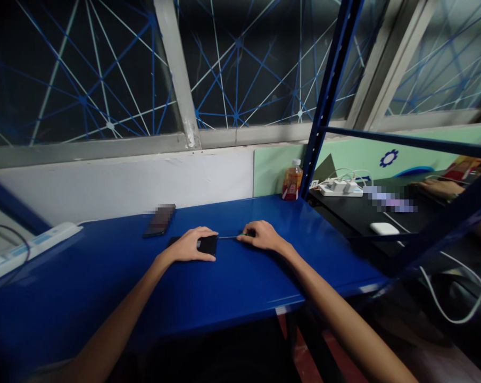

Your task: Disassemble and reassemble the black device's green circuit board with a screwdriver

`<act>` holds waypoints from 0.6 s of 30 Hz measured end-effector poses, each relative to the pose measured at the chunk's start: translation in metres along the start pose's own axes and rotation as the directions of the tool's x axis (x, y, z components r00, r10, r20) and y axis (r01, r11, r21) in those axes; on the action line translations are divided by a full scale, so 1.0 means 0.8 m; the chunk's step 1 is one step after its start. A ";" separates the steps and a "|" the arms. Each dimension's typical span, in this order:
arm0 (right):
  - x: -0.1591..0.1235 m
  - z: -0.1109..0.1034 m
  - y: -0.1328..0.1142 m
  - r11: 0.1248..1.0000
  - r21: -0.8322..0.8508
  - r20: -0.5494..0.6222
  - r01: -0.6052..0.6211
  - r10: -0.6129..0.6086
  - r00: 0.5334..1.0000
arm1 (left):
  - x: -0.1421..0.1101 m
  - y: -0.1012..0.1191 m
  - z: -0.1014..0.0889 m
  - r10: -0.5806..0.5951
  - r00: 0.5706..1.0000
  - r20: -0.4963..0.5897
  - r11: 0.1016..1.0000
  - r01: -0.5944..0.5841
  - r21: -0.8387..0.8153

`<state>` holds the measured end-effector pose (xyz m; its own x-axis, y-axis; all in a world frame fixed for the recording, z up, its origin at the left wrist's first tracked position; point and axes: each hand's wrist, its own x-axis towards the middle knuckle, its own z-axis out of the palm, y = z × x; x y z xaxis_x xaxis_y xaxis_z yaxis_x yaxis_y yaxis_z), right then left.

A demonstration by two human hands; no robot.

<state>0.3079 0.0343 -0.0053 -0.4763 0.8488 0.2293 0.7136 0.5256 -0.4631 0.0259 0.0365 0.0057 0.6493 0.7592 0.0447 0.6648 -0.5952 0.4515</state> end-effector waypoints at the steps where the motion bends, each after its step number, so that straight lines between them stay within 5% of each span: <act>1: 0.000 -0.001 0.001 1.000 0.006 -0.001 0.008 -0.008 1.000 | 0.000 0.000 0.000 0.000 1.000 0.002 1.000 0.000 0.001; 11: 0.002 0.008 0.010 0.983 0.185 0.022 -0.009 0.005 1.000 | -0.001 -0.001 0.001 -0.013 1.000 0.009 1.000 0.013 0.012; 18: 0.001 0.005 0.002 0.991 0.132 0.024 0.002 -0.005 1.000 | 0.000 -0.004 0.002 0.000 1.000 0.009 1.000 0.000 0.015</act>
<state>0.3063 0.0357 -0.0095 -0.4919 0.8447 0.2110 0.6391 0.5148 -0.5714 0.0245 0.0379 0.0032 0.6526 0.7568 0.0372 0.6702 -0.5994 0.4376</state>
